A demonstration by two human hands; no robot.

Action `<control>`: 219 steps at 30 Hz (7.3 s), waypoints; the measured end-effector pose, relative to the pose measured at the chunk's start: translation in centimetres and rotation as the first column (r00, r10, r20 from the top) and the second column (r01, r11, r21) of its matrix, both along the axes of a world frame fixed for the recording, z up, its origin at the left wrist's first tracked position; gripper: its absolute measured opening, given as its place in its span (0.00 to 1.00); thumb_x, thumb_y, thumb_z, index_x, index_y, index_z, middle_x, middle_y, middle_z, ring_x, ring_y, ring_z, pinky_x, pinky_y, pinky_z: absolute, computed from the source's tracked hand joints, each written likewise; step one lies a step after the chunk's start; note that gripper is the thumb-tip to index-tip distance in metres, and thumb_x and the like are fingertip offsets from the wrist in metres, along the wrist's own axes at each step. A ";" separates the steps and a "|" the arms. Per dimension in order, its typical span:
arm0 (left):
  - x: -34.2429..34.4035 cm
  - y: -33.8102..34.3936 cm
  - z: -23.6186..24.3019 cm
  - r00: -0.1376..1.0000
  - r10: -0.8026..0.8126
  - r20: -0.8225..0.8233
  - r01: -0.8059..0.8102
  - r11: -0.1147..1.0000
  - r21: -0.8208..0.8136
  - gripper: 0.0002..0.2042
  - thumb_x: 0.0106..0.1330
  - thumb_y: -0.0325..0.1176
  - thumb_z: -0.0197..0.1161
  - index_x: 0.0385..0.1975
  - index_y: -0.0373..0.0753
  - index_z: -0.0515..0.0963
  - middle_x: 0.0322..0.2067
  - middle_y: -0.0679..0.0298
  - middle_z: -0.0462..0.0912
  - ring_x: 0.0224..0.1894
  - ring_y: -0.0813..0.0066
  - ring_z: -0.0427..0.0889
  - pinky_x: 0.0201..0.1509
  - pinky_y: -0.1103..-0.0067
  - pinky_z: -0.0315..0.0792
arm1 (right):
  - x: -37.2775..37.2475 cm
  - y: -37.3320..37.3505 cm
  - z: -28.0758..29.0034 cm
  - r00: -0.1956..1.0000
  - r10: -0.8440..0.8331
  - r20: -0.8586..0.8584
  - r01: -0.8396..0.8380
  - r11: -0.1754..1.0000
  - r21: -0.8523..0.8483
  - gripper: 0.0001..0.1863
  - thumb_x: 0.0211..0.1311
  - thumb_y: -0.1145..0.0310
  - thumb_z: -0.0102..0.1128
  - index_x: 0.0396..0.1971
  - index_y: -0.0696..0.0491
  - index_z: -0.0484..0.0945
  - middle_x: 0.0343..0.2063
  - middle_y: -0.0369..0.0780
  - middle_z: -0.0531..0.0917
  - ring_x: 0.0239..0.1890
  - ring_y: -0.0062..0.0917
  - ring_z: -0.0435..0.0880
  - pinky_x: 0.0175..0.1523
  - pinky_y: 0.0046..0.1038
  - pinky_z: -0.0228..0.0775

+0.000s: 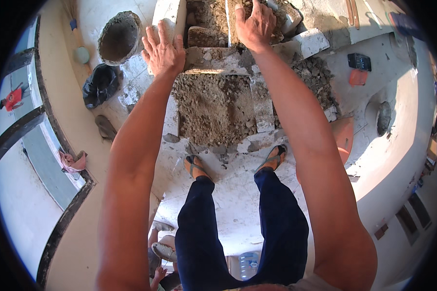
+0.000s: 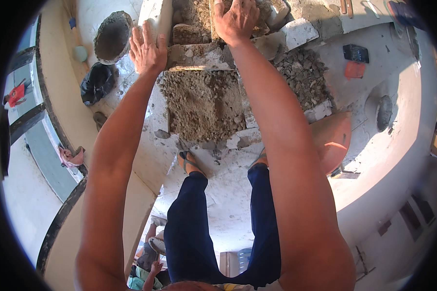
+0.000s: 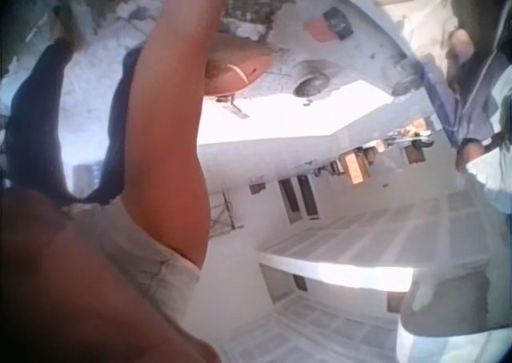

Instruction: The person carries a plastic tub filled with wet sand, pours the contents onto a brick structure, and uses their hands to spread and level the mixture across the surface of the bricks.

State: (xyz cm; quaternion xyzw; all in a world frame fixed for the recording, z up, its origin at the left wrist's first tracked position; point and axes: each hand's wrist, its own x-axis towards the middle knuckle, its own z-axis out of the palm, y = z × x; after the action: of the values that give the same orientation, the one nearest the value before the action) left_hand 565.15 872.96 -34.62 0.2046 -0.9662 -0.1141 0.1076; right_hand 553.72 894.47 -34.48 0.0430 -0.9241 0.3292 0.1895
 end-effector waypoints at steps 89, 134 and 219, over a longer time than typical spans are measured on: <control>39.8 17.7 6.6 0.614 -0.650 0.448 -0.256 0.372 0.892 0.20 0.70 0.33 0.55 0.59 0.34 0.78 0.52 0.42 0.83 0.54 0.45 0.83 0.63 0.61 0.74 | 27.6 2.9 -12.0 0.844 0.370 0.390 -0.442 0.890 0.114 0.27 0.73 0.61 0.57 0.70 0.48 0.69 0.72 0.42 0.67 0.71 0.38 0.68 0.75 0.41 0.61; 38.2 19.6 2.6 0.319 -0.823 0.471 -0.231 0.414 0.880 0.17 0.70 0.36 0.54 0.53 0.39 0.84 0.45 0.46 0.87 0.47 0.48 0.86 0.56 0.64 0.78 | 13.7 24.6 -7.9 0.920 0.121 0.373 -0.318 0.789 0.527 0.30 0.73 0.59 0.52 0.72 0.50 0.65 0.74 0.48 0.62 0.76 0.45 0.58 0.78 0.50 0.48; 37.7 17.7 6.7 0.192 -0.892 0.409 -0.318 0.338 0.886 0.16 0.68 0.38 0.50 0.36 0.35 0.84 0.40 0.47 0.87 0.47 0.47 0.85 0.54 0.58 0.76 | 23.5 -5.5 -11.7 0.648 0.665 0.370 -0.760 0.541 0.360 0.34 0.76 0.56 0.49 0.79 0.39 0.53 0.77 0.29 0.59 0.79 0.28 0.55 0.83 0.38 0.41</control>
State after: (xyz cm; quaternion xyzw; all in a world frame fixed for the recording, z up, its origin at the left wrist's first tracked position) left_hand 602.87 890.68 -27.91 -0.0028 -0.6082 -0.4732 -0.6373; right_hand 577.22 889.00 -46.20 0.4311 -0.8892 0.1372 -0.0676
